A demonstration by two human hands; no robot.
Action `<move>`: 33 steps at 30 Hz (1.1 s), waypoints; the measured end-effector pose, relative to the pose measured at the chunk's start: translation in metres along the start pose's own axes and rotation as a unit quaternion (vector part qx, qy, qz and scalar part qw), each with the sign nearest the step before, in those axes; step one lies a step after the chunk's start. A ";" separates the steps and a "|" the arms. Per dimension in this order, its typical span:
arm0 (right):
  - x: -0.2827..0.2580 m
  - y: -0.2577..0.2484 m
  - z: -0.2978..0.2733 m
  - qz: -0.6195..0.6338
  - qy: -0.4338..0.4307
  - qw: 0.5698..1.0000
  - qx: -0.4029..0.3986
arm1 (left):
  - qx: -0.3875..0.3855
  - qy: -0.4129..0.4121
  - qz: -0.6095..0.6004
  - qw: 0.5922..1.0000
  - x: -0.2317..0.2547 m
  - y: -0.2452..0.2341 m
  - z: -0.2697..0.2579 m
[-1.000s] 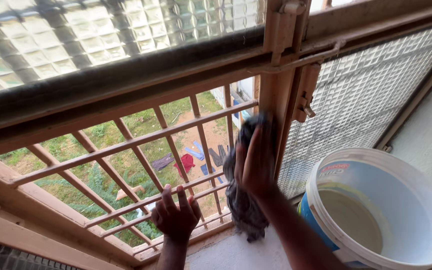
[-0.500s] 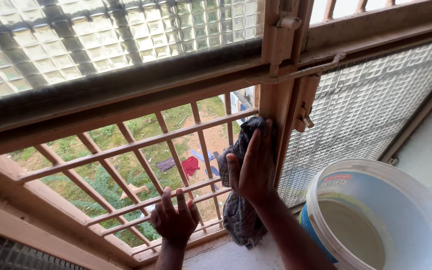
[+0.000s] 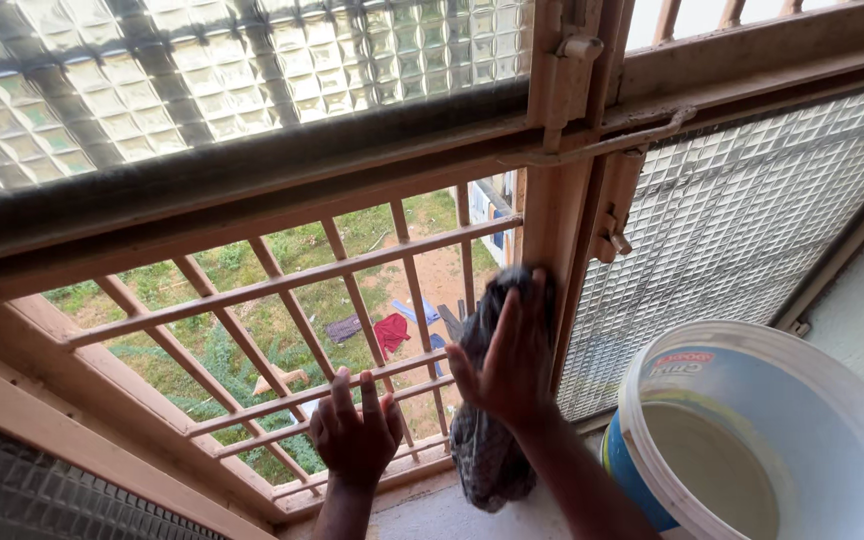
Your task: The person cleans a window frame and a metal security grille using a dark cloth. They wipe the horizontal and vertical bars of the grille and the surrounding frame, occasionally dipping the cloth into a bucket of water to wet it.
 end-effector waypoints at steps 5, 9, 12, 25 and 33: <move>-0.004 -0.016 -0.008 0.011 0.020 1.000 -0.015 | 0.019 -0.014 0.005 1.000 0.010 -0.004 -0.001; 0.015 -0.020 0.053 0.055 0.011 0.996 0.075 | 0.012 -0.015 0.005 1.000 0.017 -0.004 0.000; 0.024 -0.026 0.060 0.049 0.001 0.995 0.084 | -0.001 -0.002 -0.003 1.000 0.018 -0.006 0.006; 0.036 -0.016 0.056 0.080 0.033 0.987 0.134 | 0.007 -0.006 0.010 1.000 0.029 0.011 -0.005; 0.023 -0.012 -0.062 0.023 0.035 0.998 0.046 | 0.002 -0.001 0.000 1.000 0.031 0.003 -0.001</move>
Point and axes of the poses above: each hand's wrist, its own z-axis towards the middle knuckle, its own y-axis out of the palm, x = y × z, the point moved 9 cm from there along z, towards the middle knuckle, and after that the axes turned 12 degrees about -z, right-handed, at the moved point
